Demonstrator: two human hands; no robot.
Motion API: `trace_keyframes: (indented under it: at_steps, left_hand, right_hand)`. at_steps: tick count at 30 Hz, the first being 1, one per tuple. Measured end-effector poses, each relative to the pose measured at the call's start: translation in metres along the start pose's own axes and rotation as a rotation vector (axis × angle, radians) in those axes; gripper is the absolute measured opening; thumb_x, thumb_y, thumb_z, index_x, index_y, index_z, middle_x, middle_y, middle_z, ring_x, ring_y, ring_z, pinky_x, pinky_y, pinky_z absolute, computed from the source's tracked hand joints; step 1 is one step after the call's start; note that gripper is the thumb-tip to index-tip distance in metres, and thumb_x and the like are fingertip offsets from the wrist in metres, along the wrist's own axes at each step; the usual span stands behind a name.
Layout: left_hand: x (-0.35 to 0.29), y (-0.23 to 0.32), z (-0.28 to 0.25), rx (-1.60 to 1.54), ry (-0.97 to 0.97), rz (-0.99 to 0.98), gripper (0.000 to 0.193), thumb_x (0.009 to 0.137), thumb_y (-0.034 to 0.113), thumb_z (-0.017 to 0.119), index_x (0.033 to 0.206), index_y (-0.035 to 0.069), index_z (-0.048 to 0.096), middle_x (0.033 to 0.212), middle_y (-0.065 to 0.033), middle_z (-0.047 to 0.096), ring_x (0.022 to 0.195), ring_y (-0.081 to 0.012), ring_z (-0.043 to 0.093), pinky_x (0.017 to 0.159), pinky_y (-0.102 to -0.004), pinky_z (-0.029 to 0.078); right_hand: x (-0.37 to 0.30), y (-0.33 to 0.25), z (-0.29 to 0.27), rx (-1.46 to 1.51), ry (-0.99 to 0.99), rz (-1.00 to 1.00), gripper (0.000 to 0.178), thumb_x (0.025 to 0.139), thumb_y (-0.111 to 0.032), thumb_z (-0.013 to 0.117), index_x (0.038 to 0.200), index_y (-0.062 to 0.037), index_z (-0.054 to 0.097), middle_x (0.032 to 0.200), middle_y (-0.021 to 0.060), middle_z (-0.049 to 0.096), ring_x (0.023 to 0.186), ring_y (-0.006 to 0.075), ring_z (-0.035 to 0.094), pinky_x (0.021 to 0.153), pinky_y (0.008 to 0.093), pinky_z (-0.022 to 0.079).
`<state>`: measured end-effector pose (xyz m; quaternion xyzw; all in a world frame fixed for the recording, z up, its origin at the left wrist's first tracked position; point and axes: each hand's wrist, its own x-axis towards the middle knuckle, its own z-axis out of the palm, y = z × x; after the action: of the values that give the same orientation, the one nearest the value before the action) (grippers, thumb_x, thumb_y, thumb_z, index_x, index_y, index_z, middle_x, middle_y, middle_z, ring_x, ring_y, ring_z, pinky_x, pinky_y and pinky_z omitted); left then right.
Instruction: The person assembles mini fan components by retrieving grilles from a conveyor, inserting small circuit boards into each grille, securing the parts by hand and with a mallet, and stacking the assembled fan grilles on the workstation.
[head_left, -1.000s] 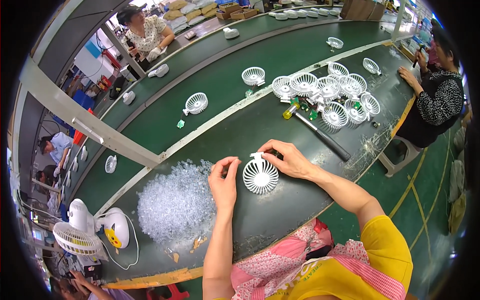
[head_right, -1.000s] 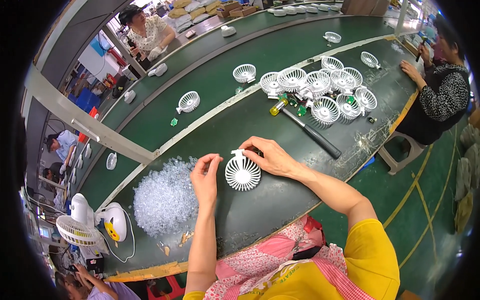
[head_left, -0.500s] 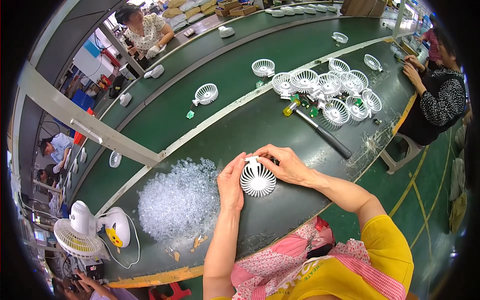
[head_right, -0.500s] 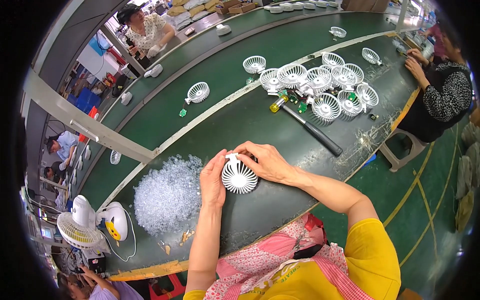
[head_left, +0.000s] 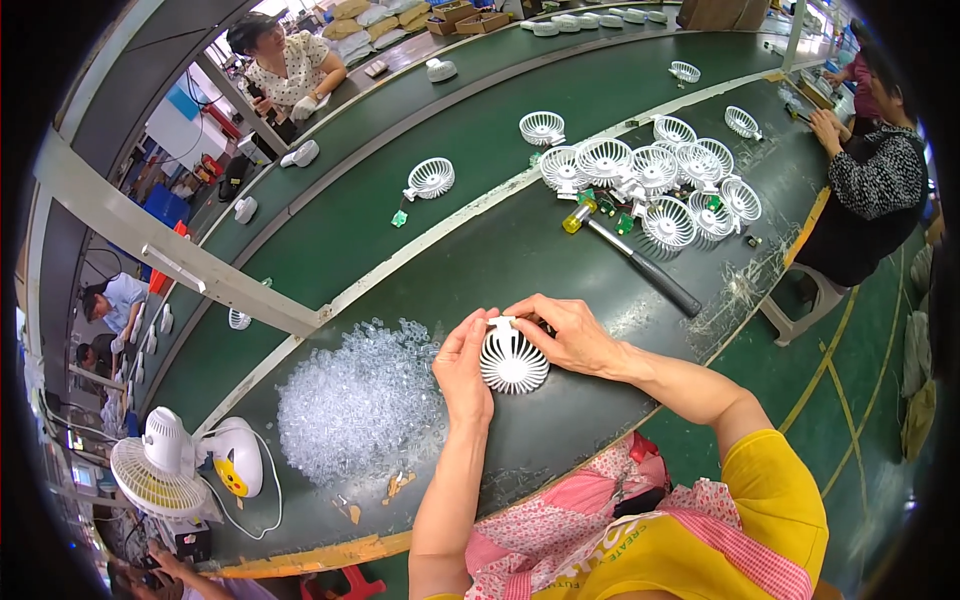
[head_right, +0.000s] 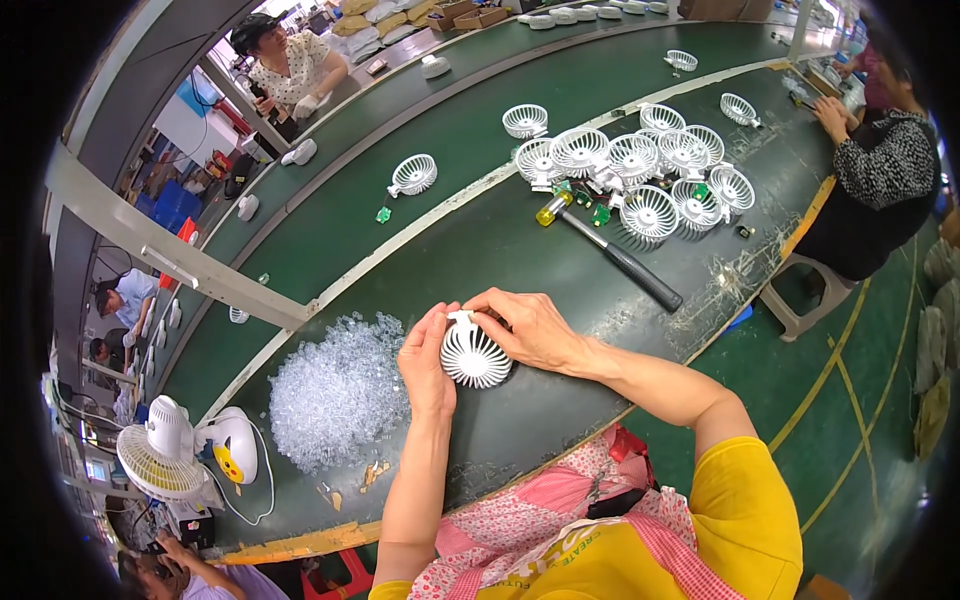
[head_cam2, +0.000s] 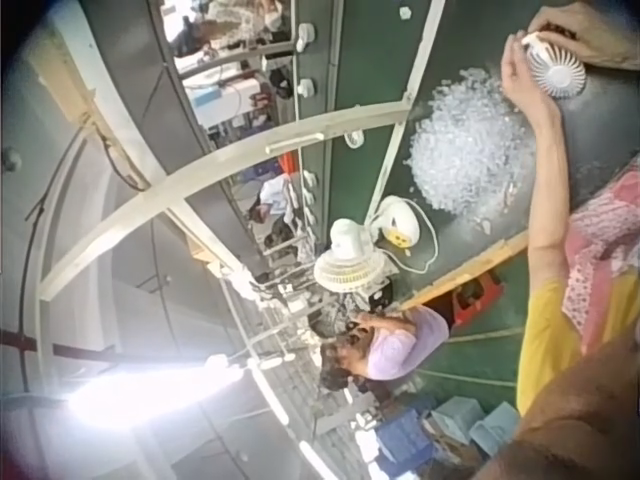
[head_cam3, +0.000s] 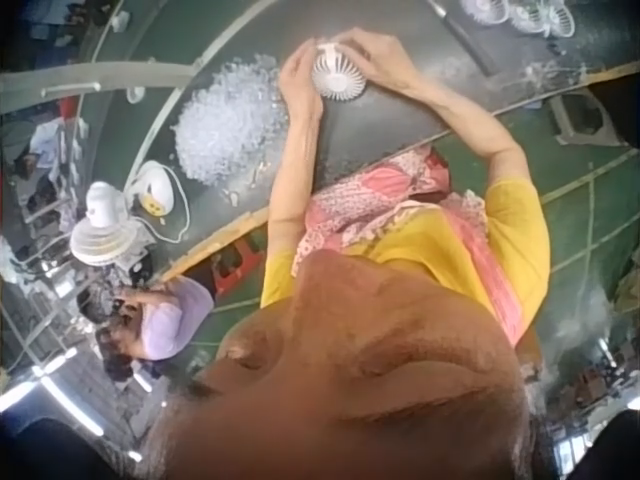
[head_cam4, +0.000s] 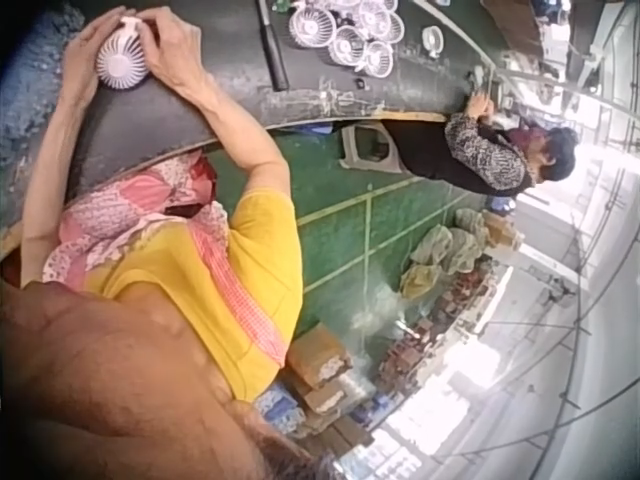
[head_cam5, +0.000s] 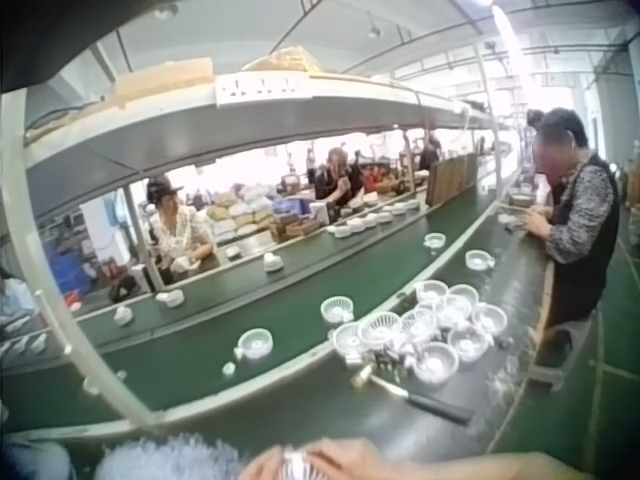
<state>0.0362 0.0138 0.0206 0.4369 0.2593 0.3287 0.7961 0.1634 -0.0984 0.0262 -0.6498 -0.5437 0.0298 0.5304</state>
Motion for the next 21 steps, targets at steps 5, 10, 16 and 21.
trace_keyframes:
  at_steps: [5, 10, 16, 21]
  left_hand:
    - [0.001, 0.002, 0.0, -0.069, 0.006, -0.076, 0.03, 0.096, 0.014, 0.065, 0.119, -0.006, 0.062, 0.114, -0.0183, 0.069, 0.1, -0.0181, 0.067, 0.09, -0.0298, 0.054]
    - [0.001, 0.0, -0.001, -0.036, -0.007, -0.083, 0.031, 0.096, 0.016, 0.065, 0.119, -0.005, 0.063, 0.113, -0.018, 0.069, 0.1, -0.0182, 0.067, 0.09, -0.0299, 0.054]
    - [-0.001, 0.001, 0.0, 0.006, -0.024, -0.054, 0.031, 0.096, 0.015, 0.064, 0.119, -0.006, 0.064, 0.113, -0.0181, 0.069, 0.1, -0.018, 0.067, 0.092, -0.0298, 0.053]
    - [-0.011, -0.001, 0.01, 0.36, -0.045, 0.259, 0.027, 0.097, 0.007, 0.061, 0.121, -0.005, 0.065, 0.118, -0.0159, 0.069, 0.106, -0.0176, 0.065, 0.096, -0.0287, 0.049]
  right_hand:
    - [-0.001, -0.001, -0.002, 0.021, -0.014, 0.019, 0.014, 0.091, -0.004, 0.064, 0.103, 0.0015, 0.064, 0.092, 0.0155, 0.071, 0.079, 0.0302, 0.071, 0.066, 0.0361, 0.056]
    - [0.0, -0.001, -0.003, 0.044, -0.037, 0.033, 0.014, 0.091, -0.004, 0.064, 0.104, 0.0011, 0.064, 0.093, 0.0153, 0.072, 0.08, 0.0301, 0.071, 0.066, 0.0358, 0.056]
    - [0.001, -0.003, -0.002, 0.023, -0.005, 0.034, 0.014, 0.092, -0.005, 0.064, 0.104, 0.0006, 0.064, 0.093, 0.0151, 0.072, 0.079, 0.03, 0.071, 0.066, 0.036, 0.056]
    - [0.003, -0.006, -0.003, -0.03, 0.007, 0.062, 0.013, 0.093, -0.005, 0.063, 0.104, 0.0, 0.064, 0.092, 0.0149, 0.072, 0.077, 0.0304, 0.071, 0.064, 0.0361, 0.056]
